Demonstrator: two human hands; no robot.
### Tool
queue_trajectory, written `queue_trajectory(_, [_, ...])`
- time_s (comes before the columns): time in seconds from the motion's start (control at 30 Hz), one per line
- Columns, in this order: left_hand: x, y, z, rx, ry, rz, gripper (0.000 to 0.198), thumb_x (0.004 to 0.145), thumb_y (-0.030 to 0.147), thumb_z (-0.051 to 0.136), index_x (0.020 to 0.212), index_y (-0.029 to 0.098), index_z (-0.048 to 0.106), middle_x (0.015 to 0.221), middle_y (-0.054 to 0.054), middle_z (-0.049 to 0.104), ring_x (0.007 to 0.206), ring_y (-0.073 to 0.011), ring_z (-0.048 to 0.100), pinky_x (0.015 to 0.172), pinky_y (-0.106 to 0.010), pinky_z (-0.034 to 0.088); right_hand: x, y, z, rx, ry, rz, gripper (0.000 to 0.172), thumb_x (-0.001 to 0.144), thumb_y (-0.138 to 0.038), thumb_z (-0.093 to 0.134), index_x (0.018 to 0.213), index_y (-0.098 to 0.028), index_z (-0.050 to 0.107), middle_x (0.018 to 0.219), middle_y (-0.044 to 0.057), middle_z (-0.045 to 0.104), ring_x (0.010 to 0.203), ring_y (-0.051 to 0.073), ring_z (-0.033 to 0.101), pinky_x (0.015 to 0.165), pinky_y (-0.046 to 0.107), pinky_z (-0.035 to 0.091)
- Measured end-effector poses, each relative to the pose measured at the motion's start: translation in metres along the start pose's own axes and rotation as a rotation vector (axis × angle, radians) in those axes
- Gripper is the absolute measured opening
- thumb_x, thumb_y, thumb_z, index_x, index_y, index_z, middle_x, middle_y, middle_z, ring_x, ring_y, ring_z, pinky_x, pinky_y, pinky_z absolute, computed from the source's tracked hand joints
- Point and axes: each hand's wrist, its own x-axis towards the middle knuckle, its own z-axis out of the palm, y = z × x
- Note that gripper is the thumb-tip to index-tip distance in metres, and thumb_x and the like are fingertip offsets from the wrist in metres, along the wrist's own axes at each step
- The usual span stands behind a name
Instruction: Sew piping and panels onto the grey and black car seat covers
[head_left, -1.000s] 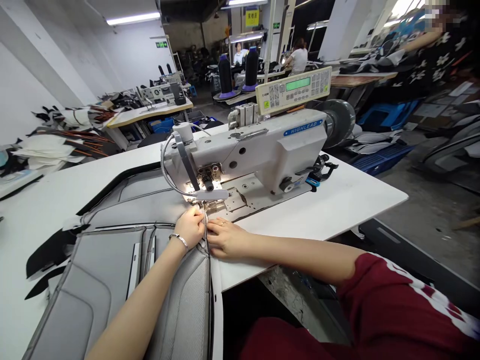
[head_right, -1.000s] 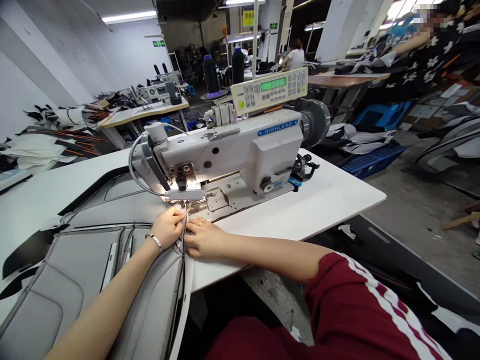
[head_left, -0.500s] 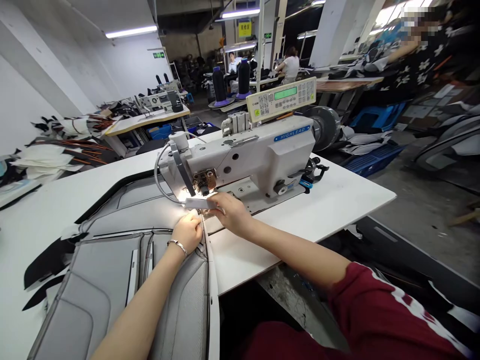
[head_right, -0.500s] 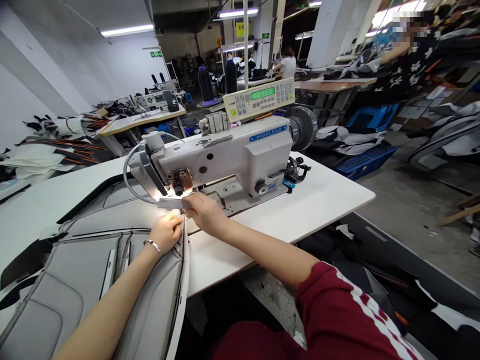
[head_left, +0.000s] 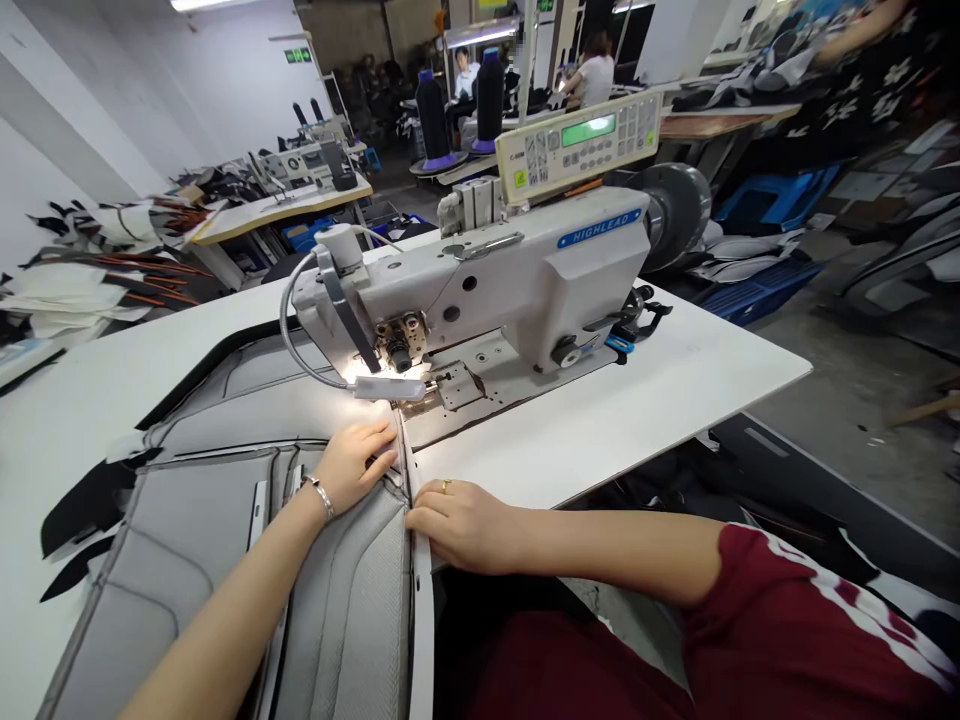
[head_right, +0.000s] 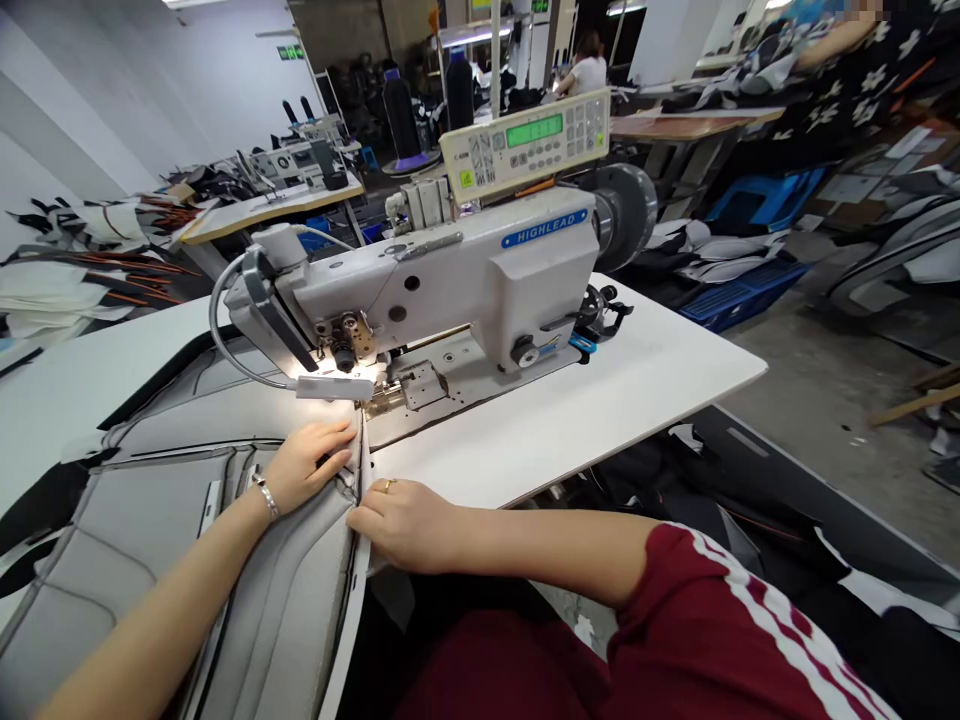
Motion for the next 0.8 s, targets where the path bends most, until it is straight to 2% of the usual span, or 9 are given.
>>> queue_trajectory(0.13, [-0.007,0.001,-0.010,-0.115,-0.101,0.097,0.042,0.082,0.052,0.065,0.113,0.024,0.069,0.135,-0.011,0.060,0.115,-0.0277,0.060,0.098,-0.044,0.046,-0.006,-0.013,-0.003,0.021,0.015,-0.066,0.016,0.092,-0.011,0.045,0.082,-0.015,0.058,0.083,0.005,0.063,0.087,0.014,0.058,0.090,0.024,0.048])
queue_trajectory(0.23, [-0.008,0.004,-0.012,-0.166,-0.124,0.140,0.036,0.077,0.049,0.072,0.106,0.027,0.071,0.125,-0.008,0.066,0.110,-0.0258,0.062,0.097,-0.042,0.045,-0.010,-0.017,-0.002,-0.012,-0.017,-0.074,0.018,0.093,-0.014,0.047,0.081,-0.015,0.060,0.083,0.004,0.063,0.088,0.015,0.058,0.093,0.027,0.048])
queue_trajectory(0.33, [-0.008,0.008,-0.012,-0.173,-0.143,0.143,0.019,0.080,0.042,0.072,0.093,0.029,0.074,0.111,-0.004,0.070,0.101,-0.0223,0.064,0.092,-0.039,0.046,-0.011,-0.020,0.003,-0.055,-0.032,-0.048,0.018,0.093,-0.016,0.049,0.079,-0.015,0.061,0.082,0.004,0.063,0.086,0.016,0.059,0.094,0.029,0.048])
queue_trajectory(0.4, [-0.007,0.010,-0.011,-0.170,-0.160,0.142,0.014,0.081,0.041,0.070,0.090,0.030,0.075,0.108,-0.003,0.070,0.099,-0.0213,0.064,0.091,-0.038,0.046,-0.012,-0.021,0.006,-0.075,-0.027,-0.033,0.018,0.092,-0.016,0.050,0.078,-0.016,0.061,0.082,0.004,0.063,0.085,0.016,0.060,0.095,0.030,0.048])
queue_trajectory(0.57, [-0.006,0.010,-0.011,-0.178,-0.173,0.129,0.020,0.083,0.046,0.066,0.091,0.031,0.076,0.108,-0.004,0.070,0.099,-0.0215,0.063,0.091,-0.039,0.046,-0.013,-0.022,0.005,-0.073,-0.007,-0.029,0.019,0.092,-0.016,0.049,0.077,-0.016,0.060,0.082,0.004,0.063,0.085,0.016,0.060,0.094,0.030,0.048])
queue_trajectory(0.67, [-0.006,0.009,-0.010,-0.175,-0.147,0.141,0.022,0.084,0.048,0.064,0.090,0.031,0.076,0.106,-0.004,0.070,0.097,-0.0212,0.064,0.090,-0.039,0.047,-0.014,-0.022,0.005,-0.080,0.015,-0.019,0.018,0.092,-0.017,0.049,0.079,-0.015,0.061,0.086,0.005,0.063,0.091,0.017,0.061,0.099,0.032,0.046])
queue_trajectory(0.8, [-0.006,0.007,-0.008,-0.166,-0.137,0.151,0.024,0.083,0.051,0.064,0.090,0.031,0.076,0.104,-0.004,0.070,0.096,-0.0209,0.064,0.089,-0.038,0.047,-0.014,-0.021,0.008,-0.085,-0.031,0.022,0.016,0.093,-0.017,0.049,0.082,-0.015,0.061,0.088,0.005,0.064,0.094,0.017,0.061,0.105,0.034,0.042])
